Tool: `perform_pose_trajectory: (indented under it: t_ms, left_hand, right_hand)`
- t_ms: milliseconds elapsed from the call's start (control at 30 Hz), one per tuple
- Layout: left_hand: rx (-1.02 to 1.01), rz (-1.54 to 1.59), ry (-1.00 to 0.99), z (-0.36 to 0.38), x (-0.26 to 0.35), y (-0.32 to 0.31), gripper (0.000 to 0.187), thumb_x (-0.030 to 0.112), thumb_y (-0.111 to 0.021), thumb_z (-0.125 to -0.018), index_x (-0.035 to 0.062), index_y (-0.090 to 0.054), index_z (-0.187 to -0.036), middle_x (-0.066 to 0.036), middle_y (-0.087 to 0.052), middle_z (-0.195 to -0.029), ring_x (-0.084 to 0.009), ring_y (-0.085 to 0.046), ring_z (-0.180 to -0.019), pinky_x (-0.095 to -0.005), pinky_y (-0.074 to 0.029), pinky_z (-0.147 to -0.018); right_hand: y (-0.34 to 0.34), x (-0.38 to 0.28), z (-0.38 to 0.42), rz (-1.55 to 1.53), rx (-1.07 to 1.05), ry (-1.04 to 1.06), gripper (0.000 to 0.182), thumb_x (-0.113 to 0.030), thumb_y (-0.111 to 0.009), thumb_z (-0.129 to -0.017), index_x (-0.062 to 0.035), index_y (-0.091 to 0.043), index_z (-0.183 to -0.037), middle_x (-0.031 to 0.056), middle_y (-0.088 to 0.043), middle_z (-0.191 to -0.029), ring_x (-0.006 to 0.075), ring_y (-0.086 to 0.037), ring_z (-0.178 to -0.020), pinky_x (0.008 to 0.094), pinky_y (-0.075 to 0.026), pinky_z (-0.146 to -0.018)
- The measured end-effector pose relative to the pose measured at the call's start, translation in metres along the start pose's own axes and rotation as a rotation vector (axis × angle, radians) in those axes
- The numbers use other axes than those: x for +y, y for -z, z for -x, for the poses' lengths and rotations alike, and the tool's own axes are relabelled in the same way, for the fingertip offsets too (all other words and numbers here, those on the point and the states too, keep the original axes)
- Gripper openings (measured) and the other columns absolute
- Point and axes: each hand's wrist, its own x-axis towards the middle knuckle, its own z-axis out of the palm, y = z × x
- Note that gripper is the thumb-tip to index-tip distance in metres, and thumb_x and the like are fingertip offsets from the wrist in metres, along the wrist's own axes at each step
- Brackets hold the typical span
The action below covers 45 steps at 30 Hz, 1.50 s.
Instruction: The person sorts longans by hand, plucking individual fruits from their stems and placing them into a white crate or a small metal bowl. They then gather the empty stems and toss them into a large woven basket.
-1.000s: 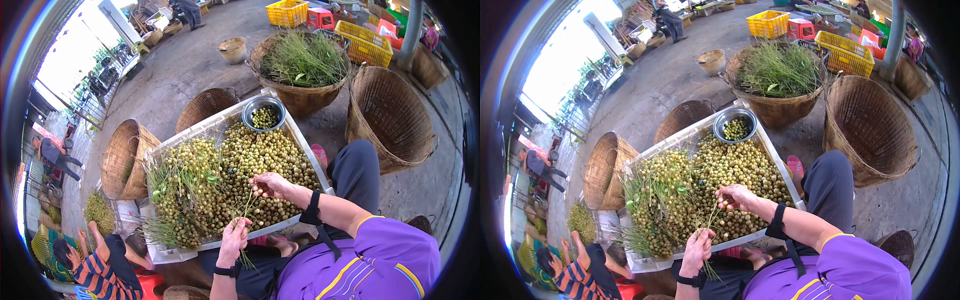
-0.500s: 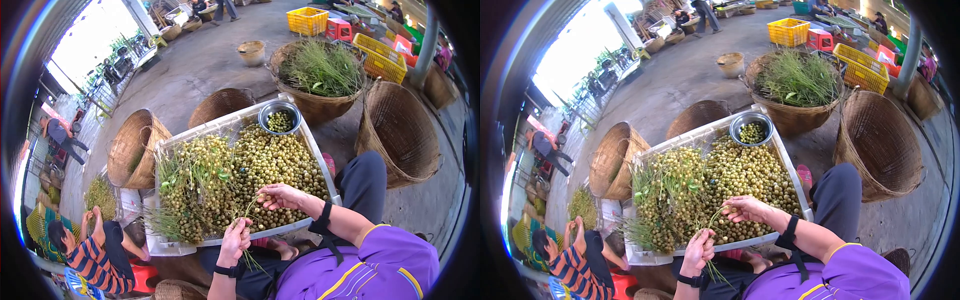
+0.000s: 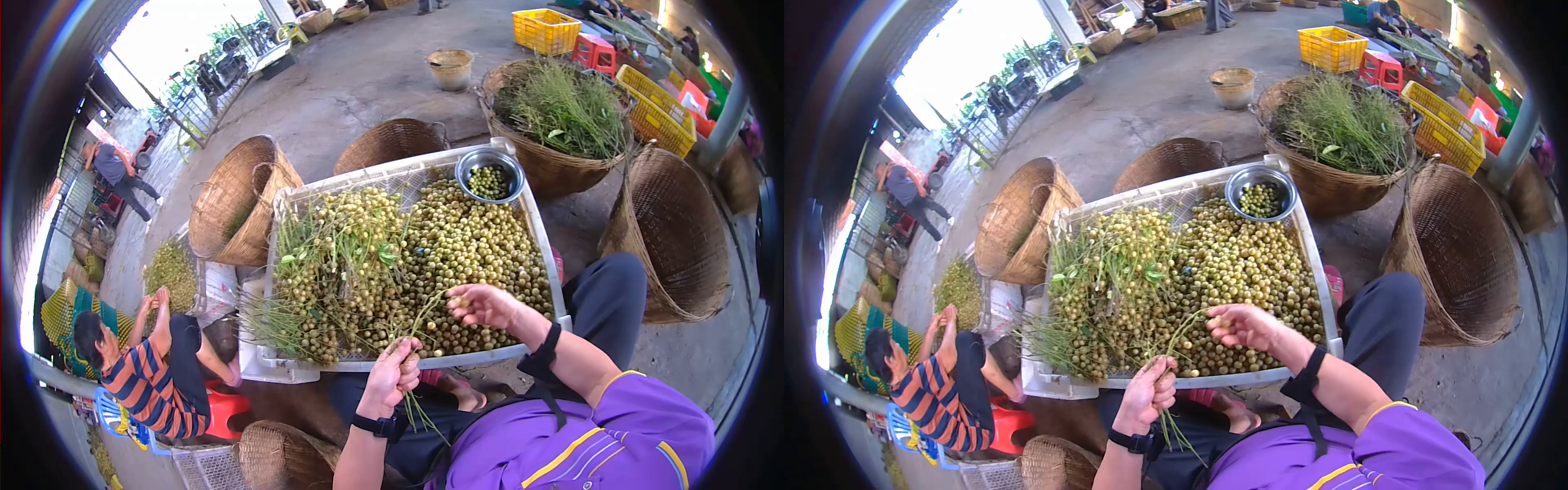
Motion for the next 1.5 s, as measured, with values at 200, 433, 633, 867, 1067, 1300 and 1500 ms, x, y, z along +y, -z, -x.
perform_pose_trajectory:
  t_ms: [200, 433, 633, 867, 1067, 1300, 1500]
  left_hand:
    - [0.009, -0.008, -0.018, -0.008, -0.003, -0.002, 0.024, 0.031, -0.040, -0.096, 0.0117, -0.054, -0.090, 0.007, -0.024, -0.049, -0.0037, -0.017, -0.036, -0.0200, -0.015, -0.034]
    - [0.030, -0.007, -0.032, -0.012, -0.008, 0.004, 0.024, 0.029, -0.040, -0.096, 0.0113, -0.054, -0.090, 0.007, -0.023, -0.049, -0.0041, -0.017, -0.036, -0.0201, -0.015, -0.034]
    - [0.000, 0.078, -0.084, -0.009, -0.017, 0.008, 0.023, 0.028, -0.041, -0.096, 0.0108, -0.054, -0.090, 0.006, -0.022, -0.050, -0.0042, -0.017, -0.037, -0.0199, -0.016, -0.034]
    - [0.024, 0.110, -0.131, -0.010, -0.025, 0.001, 0.021, 0.027, -0.042, -0.096, 0.0106, -0.053, -0.091, 0.006, -0.022, -0.051, -0.0043, -0.018, -0.038, -0.0198, -0.016, -0.035]
    - [0.080, 0.069, -0.229, -0.002, -0.029, -0.007, 0.021, 0.028, -0.043, -0.095, 0.0092, -0.052, -0.091, 0.004, -0.026, -0.052, -0.0059, -0.022, -0.039, -0.0206, -0.021, -0.036]
    - [0.190, 0.024, -0.376, -0.023, -0.051, 0.002, 0.022, 0.029, -0.046, -0.094, 0.0085, -0.052, -0.090, 0.001, -0.042, -0.056, -0.0132, -0.046, -0.044, -0.0294, -0.045, -0.043]
    - [0.228, 0.247, -0.450, -0.049, -0.055, 0.014, 0.021, 0.028, -0.044, -0.095, 0.0095, -0.050, -0.089, 0.004, -0.036, -0.054, -0.0084, -0.034, -0.040, -0.0239, -0.031, -0.036]
  right_hand:
    - [-0.039, 0.018, 0.012, 0.189, -0.314, -0.068, 0.035, -0.024, -0.050, -0.092, -0.0043, -0.048, -0.120, 0.0053, -0.060, -0.102, 0.0109, -0.062, -0.082, 0.0221, -0.054, -0.063]
    - [-0.043, 0.027, 0.004, 0.342, -0.119, 0.087, 0.029, -0.025, -0.051, -0.092, -0.0024, -0.057, -0.109, 0.0009, -0.062, -0.085, 0.0054, -0.059, -0.063, 0.0161, -0.049, -0.051]
    - [-0.019, 0.034, 0.005, -0.114, -0.169, 0.035, 0.026, -0.018, -0.047, -0.093, -0.0027, -0.056, -0.113, -0.0007, -0.062, -0.085, 0.0067, -0.058, -0.067, 0.0185, -0.048, -0.051]
    - [-0.033, 0.044, 0.017, 0.211, -0.228, -0.109, 0.029, -0.022, -0.050, -0.093, -0.0020, -0.054, -0.113, 0.0020, -0.060, -0.093, 0.0095, -0.061, -0.072, 0.0205, -0.052, -0.060]
    - [-0.036, 0.051, 0.021, 0.163, -0.310, -0.158, 0.031, -0.021, -0.057, -0.088, -0.0013, -0.054, -0.113, 0.0035, -0.063, -0.096, 0.0084, -0.062, -0.072, 0.0196, -0.054, -0.060]
    - [-0.019, 0.034, 0.014, 0.006, -0.018, 0.031, 0.027, -0.014, -0.051, -0.091, 0.0026, -0.055, -0.113, 0.0027, -0.063, -0.083, 0.0082, -0.060, -0.063, 0.0200, -0.054, -0.055]
    - [0.003, -0.009, 0.003, 0.797, 0.366, 0.339, 0.021, -0.016, -0.055, -0.084, -0.0065, -0.065, -0.100, 0.0047, -0.065, -0.082, 0.0106, -0.058, -0.063, 0.0236, -0.048, -0.051]
